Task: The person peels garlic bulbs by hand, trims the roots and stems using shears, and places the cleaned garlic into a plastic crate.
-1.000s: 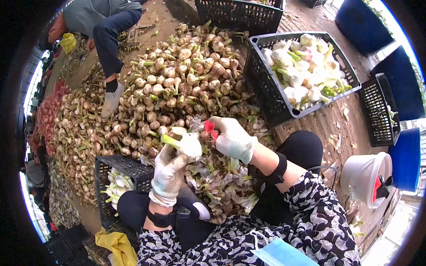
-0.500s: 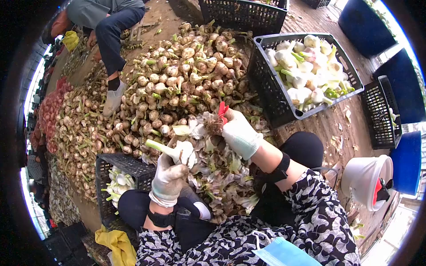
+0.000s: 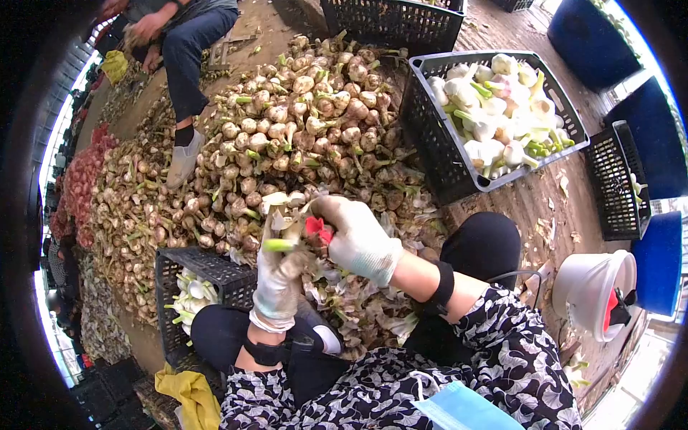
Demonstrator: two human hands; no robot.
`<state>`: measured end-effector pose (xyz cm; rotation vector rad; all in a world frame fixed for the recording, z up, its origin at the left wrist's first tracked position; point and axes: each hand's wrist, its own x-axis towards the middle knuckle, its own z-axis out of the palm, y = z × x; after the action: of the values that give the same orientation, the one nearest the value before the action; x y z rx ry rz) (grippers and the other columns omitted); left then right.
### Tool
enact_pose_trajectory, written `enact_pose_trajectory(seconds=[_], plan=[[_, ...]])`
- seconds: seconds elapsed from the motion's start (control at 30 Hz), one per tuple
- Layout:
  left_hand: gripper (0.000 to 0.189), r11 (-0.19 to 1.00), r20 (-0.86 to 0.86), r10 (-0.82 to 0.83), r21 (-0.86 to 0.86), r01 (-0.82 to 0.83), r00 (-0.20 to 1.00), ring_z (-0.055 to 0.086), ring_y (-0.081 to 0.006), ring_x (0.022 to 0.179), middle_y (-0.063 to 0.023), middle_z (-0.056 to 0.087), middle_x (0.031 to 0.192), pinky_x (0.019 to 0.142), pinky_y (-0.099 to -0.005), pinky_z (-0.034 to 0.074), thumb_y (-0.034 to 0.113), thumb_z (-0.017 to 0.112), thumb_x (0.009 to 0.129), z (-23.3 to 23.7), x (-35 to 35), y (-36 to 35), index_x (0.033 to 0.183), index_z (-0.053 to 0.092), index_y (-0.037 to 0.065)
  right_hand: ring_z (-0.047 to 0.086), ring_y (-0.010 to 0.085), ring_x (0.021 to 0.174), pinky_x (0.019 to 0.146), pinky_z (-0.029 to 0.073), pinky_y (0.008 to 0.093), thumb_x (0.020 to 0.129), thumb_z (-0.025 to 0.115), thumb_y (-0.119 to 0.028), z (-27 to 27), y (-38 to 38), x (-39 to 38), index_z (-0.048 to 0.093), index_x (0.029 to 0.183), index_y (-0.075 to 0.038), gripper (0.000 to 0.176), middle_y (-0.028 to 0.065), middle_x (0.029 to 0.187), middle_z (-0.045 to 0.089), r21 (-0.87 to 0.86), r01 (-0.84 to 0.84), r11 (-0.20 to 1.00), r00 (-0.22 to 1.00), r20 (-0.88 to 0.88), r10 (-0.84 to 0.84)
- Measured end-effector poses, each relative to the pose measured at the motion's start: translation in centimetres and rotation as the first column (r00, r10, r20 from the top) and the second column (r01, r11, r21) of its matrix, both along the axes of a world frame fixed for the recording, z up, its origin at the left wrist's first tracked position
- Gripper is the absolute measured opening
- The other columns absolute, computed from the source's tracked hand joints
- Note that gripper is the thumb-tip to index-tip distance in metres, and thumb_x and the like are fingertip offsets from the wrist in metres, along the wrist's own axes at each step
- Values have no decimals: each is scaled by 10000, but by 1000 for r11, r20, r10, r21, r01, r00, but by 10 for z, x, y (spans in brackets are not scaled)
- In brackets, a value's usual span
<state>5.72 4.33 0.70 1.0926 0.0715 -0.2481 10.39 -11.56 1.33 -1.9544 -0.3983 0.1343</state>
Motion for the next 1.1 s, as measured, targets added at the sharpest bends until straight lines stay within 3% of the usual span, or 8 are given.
enact_pose_trajectory(seconds=[0.23,0.4,0.47,0.67,0.73,0.8,0.9,1.1], plan=[[409,878,-254,376,-212,-430,891,581,-109,805,-49,597,937,707,-222,482,201,448,922,-10,8,-6,1291,421,28,536,81,719,646,463,245,922,420,-73,-24,-13,19,528,945,2,133,49,791,586,281,291,914,818,-569,-86],[462,948,-50,299,-99,-302,953,558,-126,904,-39,557,1023,775,-251,456,205,455,895,-9,7,-5,1311,410,10,579,120,697,627,483,274,862,611,-309,-24,5,-3,517,1099,-14,390,63,769,579,605,84,792,896,-394,206],[485,943,67,329,27,-331,942,543,-138,950,-53,541,1053,828,-271,441,223,474,893,-14,4,-10,1313,399,-8,592,149,746,676,485,296,795,672,-335,16,5,-2,529,1056,-7,442,112,795,578,70,9,998,946,-325,14],[492,929,13,317,-205,-307,948,536,-234,1083,-110,532,1192,943,-369,425,251,426,890,-28,2,1,1324,395,22,469,79,702,632,418,245,839,594,-99,-17,10,3,553,912,2,131,11,675,547,369,227,901,894,-447,-42],[493,870,-37,264,-423,-254,964,547,-250,1074,-125,539,1195,925,-368,444,232,424,888,-25,3,6,1331,388,20,485,81,690,606,420,247,879,530,-113,-32,-16,20,544,859,-13,103,4,694,549,-183,85,979,886,-436,-158],[475,834,-31,225,-511,-209,974,570,-172,842,-101,546,1129,650,-277,496,174,411,887,-20,4,6,1336,383,20,511,88,740,617,439,251,918,485,-134,-77,-20,22,548,908,-19,131,21,786,570,750,276,601,799,-527,291],[490,908,-7,274,-328,-261,962,558,-164,832,-96,535,1097,634,-275,488,207,414,896,-9,2,3,1350,377,27,599,223,718,644,481,319,876,452,-144,-65,-20,11,563,960,15,211,68,726,626,-48,-6,999,955,-298,-8],[574,885,414,296,221,-410,861,496,-161,1041,-75,492,1081,895,-310,416,424,438,902,0,7,-16,1221,457,-53,549,142,820,717,458,297,884,582,-287,-14,20,1,530,1008,18,333,101,842,579,323,-43,945,930,-333,156]])
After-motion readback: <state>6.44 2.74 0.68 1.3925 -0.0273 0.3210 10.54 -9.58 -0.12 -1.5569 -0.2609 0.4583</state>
